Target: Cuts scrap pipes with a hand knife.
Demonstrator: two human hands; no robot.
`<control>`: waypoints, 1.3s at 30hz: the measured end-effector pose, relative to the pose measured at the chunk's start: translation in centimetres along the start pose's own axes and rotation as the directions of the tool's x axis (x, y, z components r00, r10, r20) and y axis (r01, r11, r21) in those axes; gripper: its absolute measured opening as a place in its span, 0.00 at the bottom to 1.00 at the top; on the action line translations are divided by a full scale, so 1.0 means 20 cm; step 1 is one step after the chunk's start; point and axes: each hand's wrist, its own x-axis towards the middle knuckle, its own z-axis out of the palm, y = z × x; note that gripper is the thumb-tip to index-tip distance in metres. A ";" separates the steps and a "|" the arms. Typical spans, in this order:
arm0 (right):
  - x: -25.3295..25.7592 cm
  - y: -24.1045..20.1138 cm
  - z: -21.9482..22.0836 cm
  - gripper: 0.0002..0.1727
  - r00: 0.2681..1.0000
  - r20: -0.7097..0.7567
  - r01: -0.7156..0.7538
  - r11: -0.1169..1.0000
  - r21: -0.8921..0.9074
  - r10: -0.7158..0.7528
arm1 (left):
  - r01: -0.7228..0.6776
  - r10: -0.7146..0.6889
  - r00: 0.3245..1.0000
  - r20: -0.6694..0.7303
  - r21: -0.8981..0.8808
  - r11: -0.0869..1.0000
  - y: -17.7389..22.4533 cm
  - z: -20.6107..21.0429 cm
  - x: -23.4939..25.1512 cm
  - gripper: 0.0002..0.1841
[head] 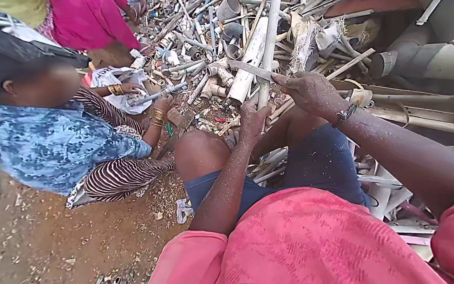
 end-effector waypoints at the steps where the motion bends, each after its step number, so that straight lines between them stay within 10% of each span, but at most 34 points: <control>1: -0.01 -0.02 0.00 0.23 0.999 0.034 0.036 0.999 0.018 -0.037 | 0.006 -0.006 1.000 -0.017 -0.002 1.000 0.00 0.00 0.00 0.17; 4: -0.03 -0.07 0.00 0.23 0.988 0.121 0.090 0.996 0.022 -0.092 | -0.009 0.010 0.998 -0.066 0.008 1.000 -0.01 0.00 0.00 0.08; 7: 0.04 0.01 -0.01 0.24 0.999 0.018 -0.035 0.999 0.013 0.035 | -0.023 0.024 1.000 -0.001 0.080 0.997 -0.03 0.00 0.00 0.23; 11: -0.01 -0.09 0.00 0.23 0.987 0.139 0.074 0.997 0.019 -0.075 | -0.009 0.039 0.993 -0.114 0.248 0.969 -0.04 -0.01 0.02 0.06; 14: 0.04 -0.03 0.00 0.25 0.999 0.024 -0.036 0.999 -0.007 0.036 | 0.001 0.042 0.992 -0.118 0.344 0.939 -0.04 -0.01 0.03 0.22; 18: -0.02 -0.14 -0.01 0.23 0.990 0.143 -0.002 1.000 -0.004 0.003 | 0.038 0.032 0.980 -0.194 0.347 0.937 -0.04 -0.02 0.03 0.08; 22: 0.06 -0.01 0.02 0.24 0.997 -0.026 -0.071 0.995 0.069 0.073 | 0.024 0.014 0.992 -0.129 0.288 0.957 -0.01 -0.01 -0.03 0.25; 33: 0.01 -0.13 0.03 0.23 0.988 0.151 -0.030 1.000 -0.004 0.031 | 0.036 0.020 0.977 -0.214 0.254 0.967 -0.04 -0.04 0.01 0.09; 39: 0.16 0.03 -0.10 0.23 0.963 -0.052 -0.215 0.865 0.454 0.266 | 0.004 0.005 0.997 -0.071 0.117 0.993 0.04 -0.01 -0.04 0.20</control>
